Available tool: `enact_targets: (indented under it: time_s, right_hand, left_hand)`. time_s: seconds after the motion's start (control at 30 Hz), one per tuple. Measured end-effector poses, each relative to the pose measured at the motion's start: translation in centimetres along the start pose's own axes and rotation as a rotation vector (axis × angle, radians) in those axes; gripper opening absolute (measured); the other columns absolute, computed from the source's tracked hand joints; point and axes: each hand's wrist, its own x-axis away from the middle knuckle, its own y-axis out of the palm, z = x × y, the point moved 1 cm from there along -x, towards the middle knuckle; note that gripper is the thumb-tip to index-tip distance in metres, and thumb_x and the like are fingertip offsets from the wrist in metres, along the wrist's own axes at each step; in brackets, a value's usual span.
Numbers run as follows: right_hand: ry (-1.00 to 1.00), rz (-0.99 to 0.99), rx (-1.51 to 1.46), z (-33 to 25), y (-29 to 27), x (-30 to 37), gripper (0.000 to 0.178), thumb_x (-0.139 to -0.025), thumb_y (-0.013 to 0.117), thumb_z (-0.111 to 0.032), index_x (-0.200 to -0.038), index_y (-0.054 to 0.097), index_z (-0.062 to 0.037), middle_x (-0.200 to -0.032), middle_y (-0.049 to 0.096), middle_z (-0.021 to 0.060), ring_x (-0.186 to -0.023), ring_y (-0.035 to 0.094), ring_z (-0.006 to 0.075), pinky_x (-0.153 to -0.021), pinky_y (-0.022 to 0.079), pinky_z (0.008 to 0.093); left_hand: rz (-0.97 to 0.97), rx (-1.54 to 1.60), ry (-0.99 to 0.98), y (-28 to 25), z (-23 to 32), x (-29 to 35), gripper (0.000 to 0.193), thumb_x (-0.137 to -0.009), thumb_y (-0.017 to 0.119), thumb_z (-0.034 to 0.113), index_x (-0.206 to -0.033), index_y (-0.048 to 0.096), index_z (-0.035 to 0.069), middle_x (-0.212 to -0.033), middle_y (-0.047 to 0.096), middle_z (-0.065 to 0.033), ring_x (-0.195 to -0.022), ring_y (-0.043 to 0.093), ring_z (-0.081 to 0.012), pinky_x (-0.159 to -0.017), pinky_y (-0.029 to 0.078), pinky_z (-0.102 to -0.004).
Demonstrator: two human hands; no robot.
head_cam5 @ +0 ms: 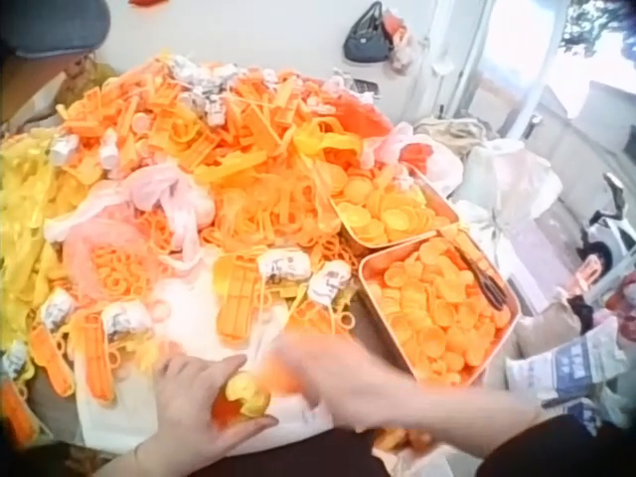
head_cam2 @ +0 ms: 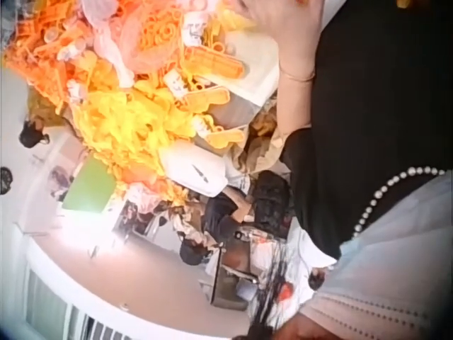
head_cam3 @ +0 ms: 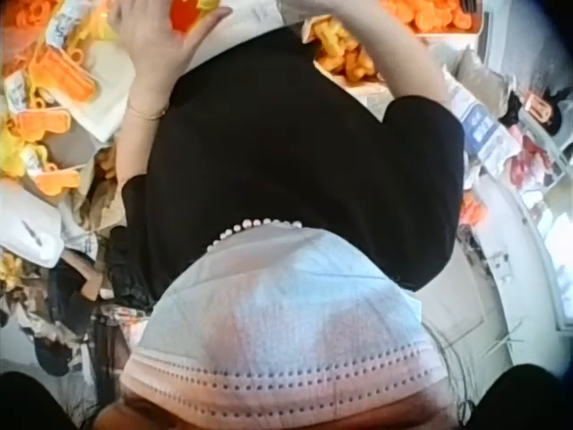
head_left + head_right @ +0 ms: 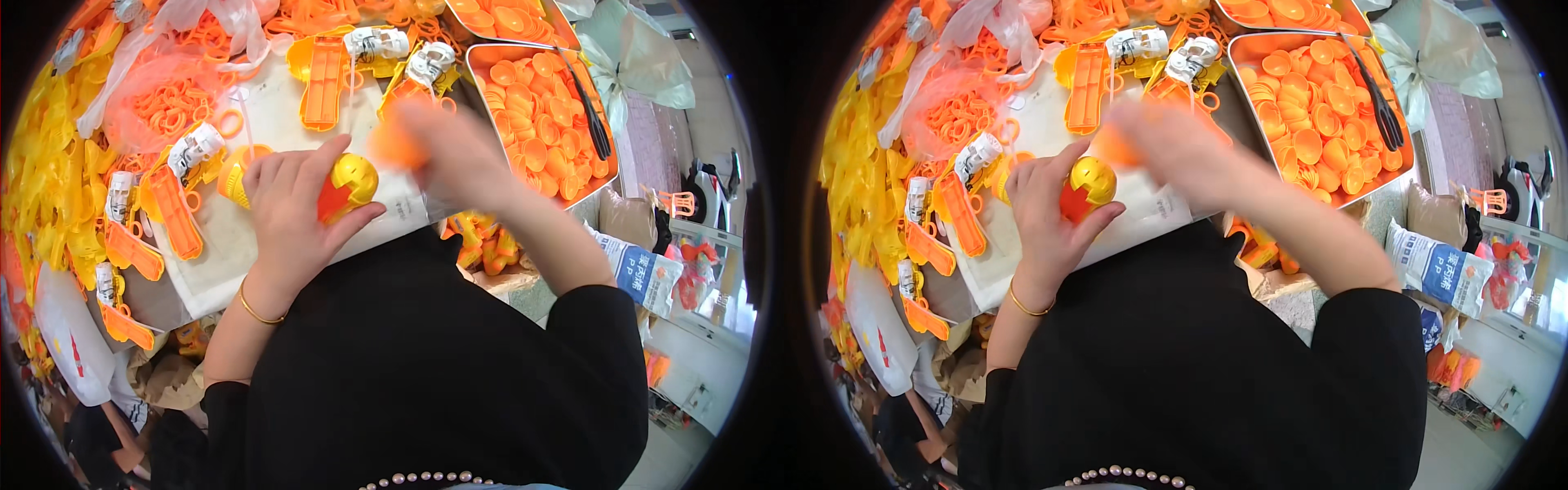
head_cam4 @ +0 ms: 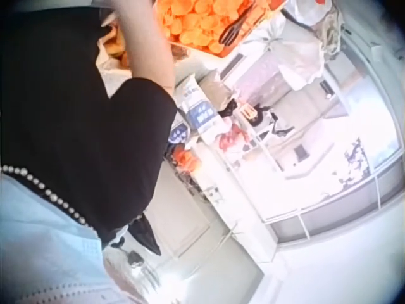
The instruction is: Assembling plastic toy bubble guns by attaching internal components and applying stickers.
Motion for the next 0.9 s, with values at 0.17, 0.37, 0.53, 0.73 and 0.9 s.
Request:
enact_targets:
  time_s: [0.17, 0.37, 0.53, 0.73, 0.9]
  right_hand:
    - [-0.196, -0.022, 0.355, -0.3, 4.5, 0.6, 0.045, -0.092, 0.039, -0.047, -0.086, 0.05, -0.004, -0.064, 0.055, 0.0125, -0.061, 0.056, 0.0312, -0.06, 0.044, 0.0367]
    - [-0.339, -0.136, 0.637, -1.7, 2.6, -0.4, 0.044, -0.091, 0.044, -0.046, -0.099, 0.052, -0.003, -0.073, 0.059, 0.0172, -0.071, 0.06, 0.0348, -0.064, 0.046, 0.0401]
    - [0.071, -0.398, 0.517, -3.2, 3.8, 0.2, 0.044, -0.093, 0.045, -0.04, -0.11, 0.049, -0.0005, -0.091, 0.061, 0.0216, -0.085, 0.06, 0.0357, -0.073, 0.046, 0.0402]
    - [0.166, -0.289, 0.151, -4.3, 2.6, -1.2, 0.044, -0.095, 0.041, -0.039, -0.116, 0.047, -0.0016, -0.096, 0.062, 0.0161, -0.087, 0.061, 0.0289, -0.075, 0.046, 0.0385]
    - [0.104, -0.249, -0.394, -1.6, 7.1, -3.6, 0.05, -0.094, 0.042, -0.041, -0.125, 0.044, -0.0024, -0.106, 0.061, 0.0123, -0.098, 0.058, 0.0212, -0.084, 0.044, 0.0357]
  left_hand:
    - [0.047, 0.064, 0.005, 1.0, -0.1, 0.2, 0.062, -0.065, 0.076, 0.038, -0.116, 0.056, 0.011, -0.089, 0.059, -0.0024, -0.083, 0.053, -0.0201, -0.081, 0.035, -0.0337]
    - [0.058, 0.055, 0.036, 0.9, -0.6, -0.1, 0.055, -0.066, 0.075, 0.034, -0.113, 0.057, 0.013, -0.089, 0.059, -0.0018, -0.083, 0.054, -0.0198, -0.078, 0.036, -0.0333]
    - [0.076, 0.095, 0.016, 1.0, -0.6, -0.1, 0.054, -0.067, 0.075, 0.033, -0.114, 0.057, 0.012, -0.087, 0.059, -0.0023, -0.082, 0.054, -0.0197, -0.077, 0.036, -0.0332]
    - [0.068, 0.103, 0.035, 0.7, -1.0, 0.1, 0.055, -0.064, 0.077, 0.031, -0.11, 0.057, 0.01, -0.085, 0.059, -0.0027, -0.081, 0.055, -0.0207, -0.078, 0.037, -0.0336]
    - [0.078, 0.159, 0.048, 1.1, -0.8, -0.2, 0.056, -0.062, 0.078, 0.031, -0.109, 0.057, 0.01, -0.088, 0.06, -0.0038, -0.082, 0.056, -0.0229, -0.078, 0.038, -0.0351]
